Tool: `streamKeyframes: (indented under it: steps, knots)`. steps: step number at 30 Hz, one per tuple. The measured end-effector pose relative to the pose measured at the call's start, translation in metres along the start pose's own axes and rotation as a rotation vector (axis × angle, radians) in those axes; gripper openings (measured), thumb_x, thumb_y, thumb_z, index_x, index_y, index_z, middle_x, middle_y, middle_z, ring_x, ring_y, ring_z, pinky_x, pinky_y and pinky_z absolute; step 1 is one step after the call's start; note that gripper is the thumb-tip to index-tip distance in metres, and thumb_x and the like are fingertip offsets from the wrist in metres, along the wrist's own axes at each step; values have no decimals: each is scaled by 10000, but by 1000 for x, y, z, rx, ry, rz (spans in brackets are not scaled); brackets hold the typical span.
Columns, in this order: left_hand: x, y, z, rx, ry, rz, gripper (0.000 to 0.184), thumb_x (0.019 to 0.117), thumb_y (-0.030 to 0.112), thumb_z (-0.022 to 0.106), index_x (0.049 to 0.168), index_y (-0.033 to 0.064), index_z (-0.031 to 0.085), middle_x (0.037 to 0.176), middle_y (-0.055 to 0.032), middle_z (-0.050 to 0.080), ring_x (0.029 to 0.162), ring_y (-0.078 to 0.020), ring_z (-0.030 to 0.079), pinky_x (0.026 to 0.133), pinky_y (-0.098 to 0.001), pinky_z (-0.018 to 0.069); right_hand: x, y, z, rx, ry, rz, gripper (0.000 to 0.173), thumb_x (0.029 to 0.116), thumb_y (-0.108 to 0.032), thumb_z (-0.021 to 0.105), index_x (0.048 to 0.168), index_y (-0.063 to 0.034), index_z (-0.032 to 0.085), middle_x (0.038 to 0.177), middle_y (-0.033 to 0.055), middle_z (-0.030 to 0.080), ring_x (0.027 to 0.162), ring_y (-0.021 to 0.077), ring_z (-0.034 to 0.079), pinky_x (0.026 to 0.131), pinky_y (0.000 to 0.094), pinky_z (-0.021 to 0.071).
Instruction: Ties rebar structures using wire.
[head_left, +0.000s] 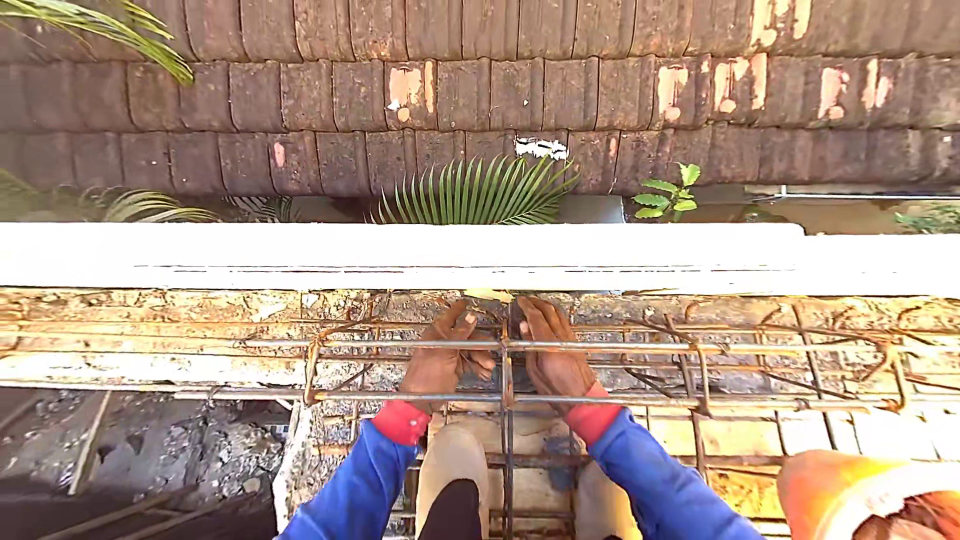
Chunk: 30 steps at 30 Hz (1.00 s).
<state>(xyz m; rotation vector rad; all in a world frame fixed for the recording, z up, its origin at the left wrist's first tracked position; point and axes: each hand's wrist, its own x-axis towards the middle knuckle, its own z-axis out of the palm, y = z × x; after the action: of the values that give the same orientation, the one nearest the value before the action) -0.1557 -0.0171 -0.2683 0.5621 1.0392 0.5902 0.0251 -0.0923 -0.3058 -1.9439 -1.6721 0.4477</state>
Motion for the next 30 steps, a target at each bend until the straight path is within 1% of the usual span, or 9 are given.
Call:
streamKeyframes:
  steps: [3,5,9,12,14,18,24,27,30]
  knots:
    - [3,1,-3,51,-2,21,369,1097,177,485,1442,46,487,828,-216,731,566,-231,705,511,-320,604,16,-8,-3,-60,-193,102,425,1010,-197,556,1398,-27,599,1348,187,632,1285,361,583,1084,498,481]
    - [6,-1,-3,25,10,49,359,1083,155,517,1421,33,508,845,-221,734,578,-236,712,515,-326,608,27,-13,-8,-41,-310,187,432,999,-190,582,1408,-52,597,1351,188,626,1280,385,572,1066,543,481]
    - [7,-2,6,-60,33,45,280,1082,133,508,1328,13,564,886,-224,734,668,-271,740,605,-382,639,30,-11,-9,95,-286,212,348,985,-129,572,1325,-128,646,1257,125,671,1196,351,611,1000,574,493]
    - [10,-6,0,-121,-49,71,288,1041,68,539,1321,5,562,888,-214,727,667,-257,732,605,-370,634,31,-9,-15,120,-333,206,394,1014,-104,534,1396,-142,623,1327,106,661,1248,332,596,1048,565,467]
    - [11,-5,-3,-118,-69,36,263,1032,63,556,1290,12,566,807,-179,713,615,-219,711,561,-332,615,33,-13,-18,110,-363,233,433,1003,-115,556,1434,-140,583,1342,115,653,1247,339,598,1050,568,459]
    - [16,-5,-4,-188,-93,-21,180,1024,132,585,1140,16,660,721,-114,653,545,-157,644,515,-284,580,42,-18,-15,152,-339,328,390,978,-160,582,1367,-160,613,1133,130,718,1026,323,702,877,574,563]
    - [15,-11,5,-469,-133,-4,146,998,164,630,1067,49,687,839,-87,648,657,-165,654,659,-339,615,44,-13,-15,186,-368,280,308,988,-138,552,1247,-232,690,1045,60,745,936,272,720,779,585,572]
    - [17,-14,5,-489,-152,11,127,999,164,619,1070,72,670,832,-70,626,685,-170,655,684,-350,617,43,-11,-14,193,-352,216,320,995,-115,535,1231,-248,705,1102,29,744,982,243,718,808,568,575]
    - [17,-13,5,-450,-138,8,125,1017,159,587,1093,93,660,827,-72,638,690,-173,672,668,-342,619,41,-5,-10,177,-346,97,367,1007,-102,524,1270,-274,714,1266,-14,705,1144,204,677,914,516,574]
